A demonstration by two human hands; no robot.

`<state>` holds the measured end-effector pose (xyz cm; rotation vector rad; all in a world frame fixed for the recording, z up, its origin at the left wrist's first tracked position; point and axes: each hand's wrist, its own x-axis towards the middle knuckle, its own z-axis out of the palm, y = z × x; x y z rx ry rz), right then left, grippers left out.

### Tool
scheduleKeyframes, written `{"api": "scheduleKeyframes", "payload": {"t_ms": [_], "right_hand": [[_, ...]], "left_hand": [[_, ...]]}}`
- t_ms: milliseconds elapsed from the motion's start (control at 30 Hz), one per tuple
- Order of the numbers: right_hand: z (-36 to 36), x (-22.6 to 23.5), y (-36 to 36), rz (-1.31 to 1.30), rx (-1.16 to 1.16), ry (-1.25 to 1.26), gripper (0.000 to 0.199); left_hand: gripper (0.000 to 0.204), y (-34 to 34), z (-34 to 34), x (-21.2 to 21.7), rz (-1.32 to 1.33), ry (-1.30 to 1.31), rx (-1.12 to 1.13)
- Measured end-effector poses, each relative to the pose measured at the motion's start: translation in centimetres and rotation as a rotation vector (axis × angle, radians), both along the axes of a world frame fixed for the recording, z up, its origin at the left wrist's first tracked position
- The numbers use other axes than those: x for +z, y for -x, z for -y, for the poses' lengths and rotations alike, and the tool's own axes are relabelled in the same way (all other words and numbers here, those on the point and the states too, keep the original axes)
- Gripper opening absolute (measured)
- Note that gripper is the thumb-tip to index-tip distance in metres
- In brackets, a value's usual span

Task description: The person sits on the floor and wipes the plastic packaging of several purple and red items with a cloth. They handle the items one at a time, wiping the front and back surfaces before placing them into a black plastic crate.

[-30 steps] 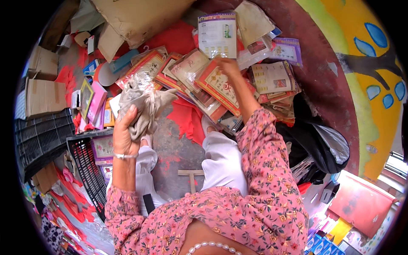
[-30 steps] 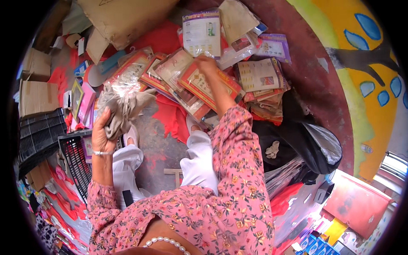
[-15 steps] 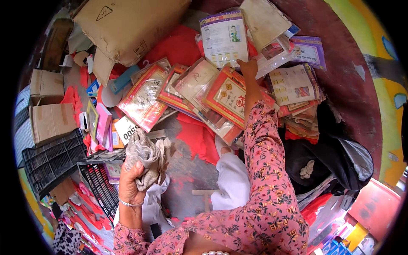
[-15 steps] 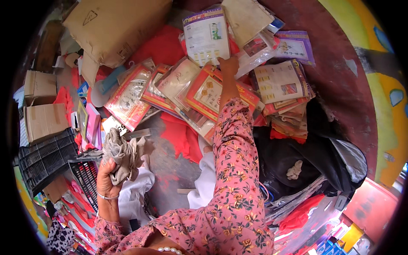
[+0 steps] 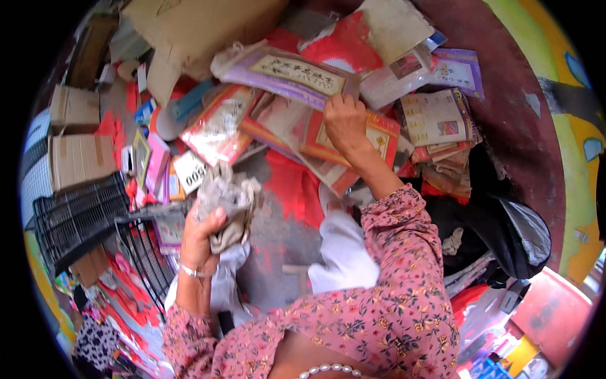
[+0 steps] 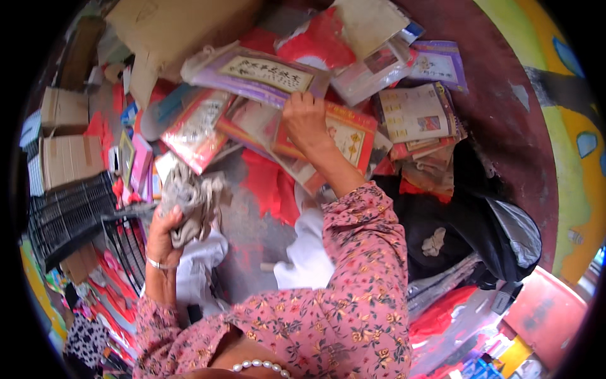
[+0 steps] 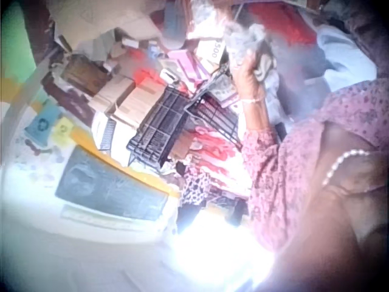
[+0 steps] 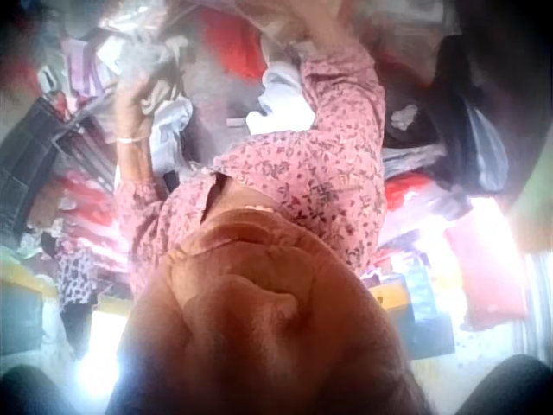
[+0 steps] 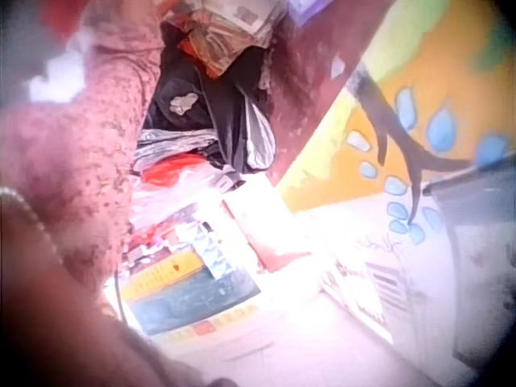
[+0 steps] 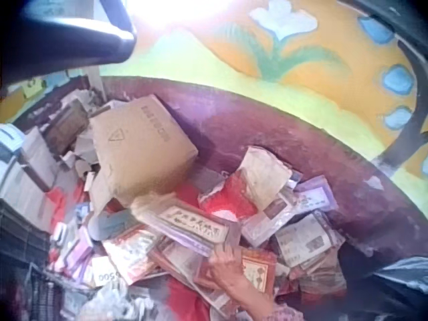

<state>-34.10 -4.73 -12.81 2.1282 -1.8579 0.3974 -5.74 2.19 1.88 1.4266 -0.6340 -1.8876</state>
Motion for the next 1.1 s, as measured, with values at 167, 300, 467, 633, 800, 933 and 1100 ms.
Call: {"api": "scheduleKeyframes", "payload": {"t_ms": [167, 300, 467, 633, 800, 933, 1100], "right_hand": [[-11.6, -7.9, -3.4, -0.277, 0.037, -0.31, 0.023], [-13.5, -11.2, -4.1, -0.224, -0.067, -0.427, 0.037], [-11.5, -7.9, -2.7, 0.349, -0.407, -0.535, 0.042], [-10.1, -11.7, 2.8, 1.018, -0.833, -0.638, 0.055], [-8.2, -11.8, -0.3, 1.716, -0.796, -0.603, 0.041], [-5.7, -12.2, 1.2, 2.378, -0.6, -0.556, 0.036], [-4.8, -2.0, -0.4, 2.015, -0.424, -0.458, 0.028]], "left_hand": [[0.054, -0.2, -0.2, 0.3, -0.028, 0.016, -0.124], [0.056, -0.8, -0.6, 0.6, -0.045, -0.024, -0.066], [0.056, -1.8, -0.8, 0.7, -0.053, -0.033, -0.036], [0.053, -0.9, -0.9, 1.1, -0.068, 0.0, -0.056], [0.046, -0.4, -1.3, 1.7, -0.022, 0.012, -0.22], [0.039, -0.3, -1.9, 0.3, -0.035, -0.009, -0.341], [0.064, -0.8, -1.8, -1.3, -0.023, -0.09, -0.406]]}}
